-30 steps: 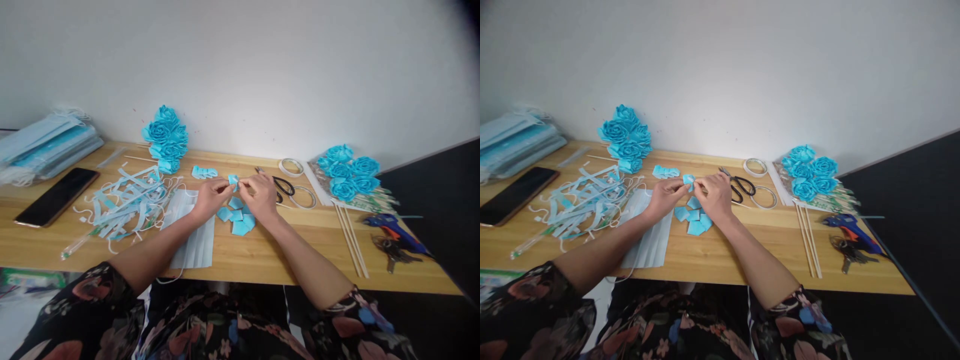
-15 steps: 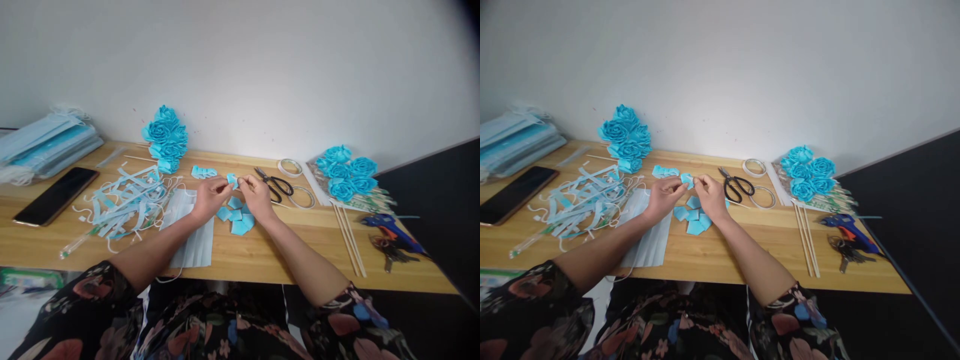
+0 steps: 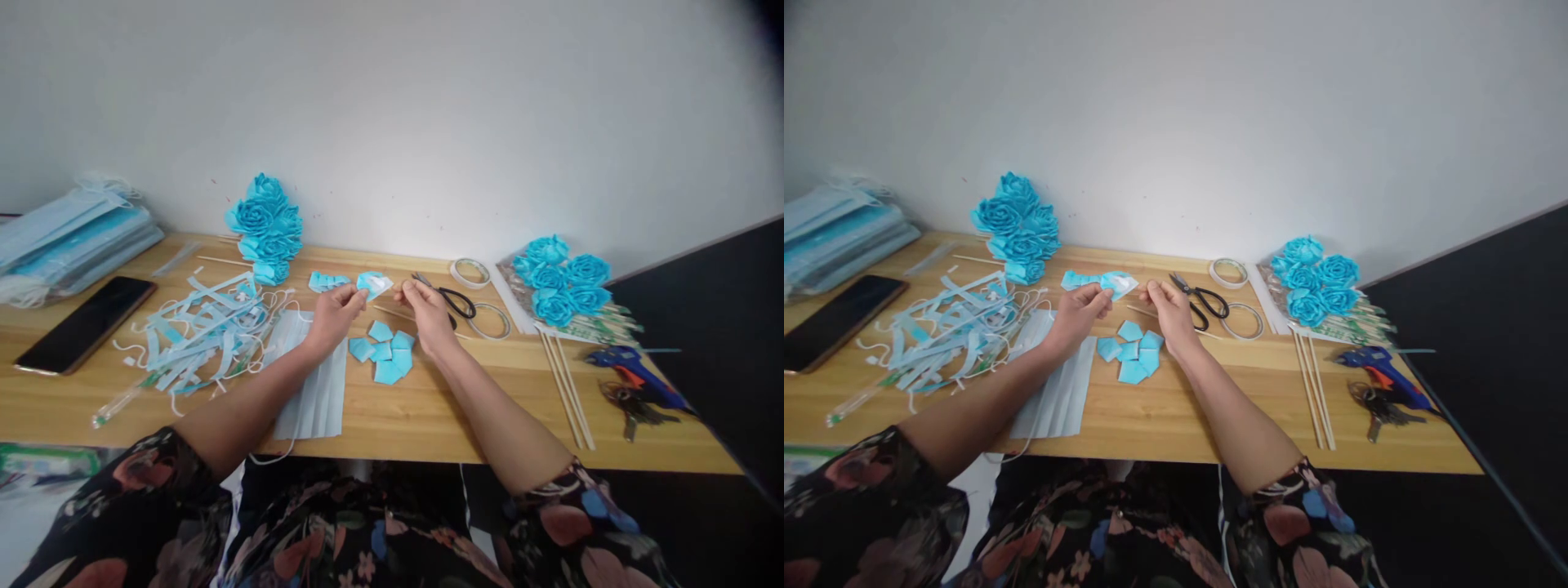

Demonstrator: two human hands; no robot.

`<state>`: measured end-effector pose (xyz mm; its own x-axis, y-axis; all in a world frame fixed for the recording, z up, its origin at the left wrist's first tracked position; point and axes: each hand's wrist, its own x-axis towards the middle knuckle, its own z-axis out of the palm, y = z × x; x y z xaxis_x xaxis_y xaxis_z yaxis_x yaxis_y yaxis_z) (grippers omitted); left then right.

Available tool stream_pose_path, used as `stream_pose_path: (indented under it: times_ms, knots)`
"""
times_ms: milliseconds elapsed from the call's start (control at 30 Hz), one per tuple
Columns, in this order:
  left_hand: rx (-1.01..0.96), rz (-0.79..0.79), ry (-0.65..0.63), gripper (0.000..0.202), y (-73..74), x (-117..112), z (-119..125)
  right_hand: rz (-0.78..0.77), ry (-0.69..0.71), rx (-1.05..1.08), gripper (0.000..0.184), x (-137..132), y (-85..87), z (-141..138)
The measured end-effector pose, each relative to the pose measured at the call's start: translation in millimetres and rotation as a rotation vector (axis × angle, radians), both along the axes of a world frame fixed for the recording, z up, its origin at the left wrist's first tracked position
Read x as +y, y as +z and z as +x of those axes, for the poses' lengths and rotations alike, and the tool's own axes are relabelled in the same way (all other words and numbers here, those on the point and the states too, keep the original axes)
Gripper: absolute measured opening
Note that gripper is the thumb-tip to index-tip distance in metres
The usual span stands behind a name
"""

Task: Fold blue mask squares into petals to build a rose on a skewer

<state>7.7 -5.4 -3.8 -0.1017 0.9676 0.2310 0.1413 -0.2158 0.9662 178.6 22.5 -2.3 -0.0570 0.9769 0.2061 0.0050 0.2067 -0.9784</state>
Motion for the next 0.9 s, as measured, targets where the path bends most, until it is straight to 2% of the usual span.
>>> stream_pose_path:
  times_ms: [167,300,467,633,733,900]
  knots:
    - [-0.071,-0.043,-0.039,0.037,-0.3,1.0,1.6,-0.066,-0.012,0.055,0.042,3.2,-1.9,3.4]
    - [-0.085,-0.044,-0.097,0.037,1.3,-0.9,3.6,-0.146,0.127,0.099,0.046,2.1,-2.1,2.6]
    - [-0.099,-0.061,-0.181,0.039,0.3,-1.1,4.0,-0.204,0.221,0.171,0.036,-0.2,-0.8,-0.1]
    - [-0.081,-0.096,-0.253,0.043,0.7,-1.3,3.5,-0.176,0.169,0.099,0.037,-3.5,4.8,-0.1]
    - [-0.082,-0.1,-0.225,0.045,0.4,-0.5,2.6,-0.132,0.136,0.053,0.038,-4.4,4.7,-0.7]
    - [-0.103,-0.109,-0.155,0.043,0.4,0.0,1.6,-0.02,0.154,-0.043,0.039,-2.1,-5.8,-1.7]
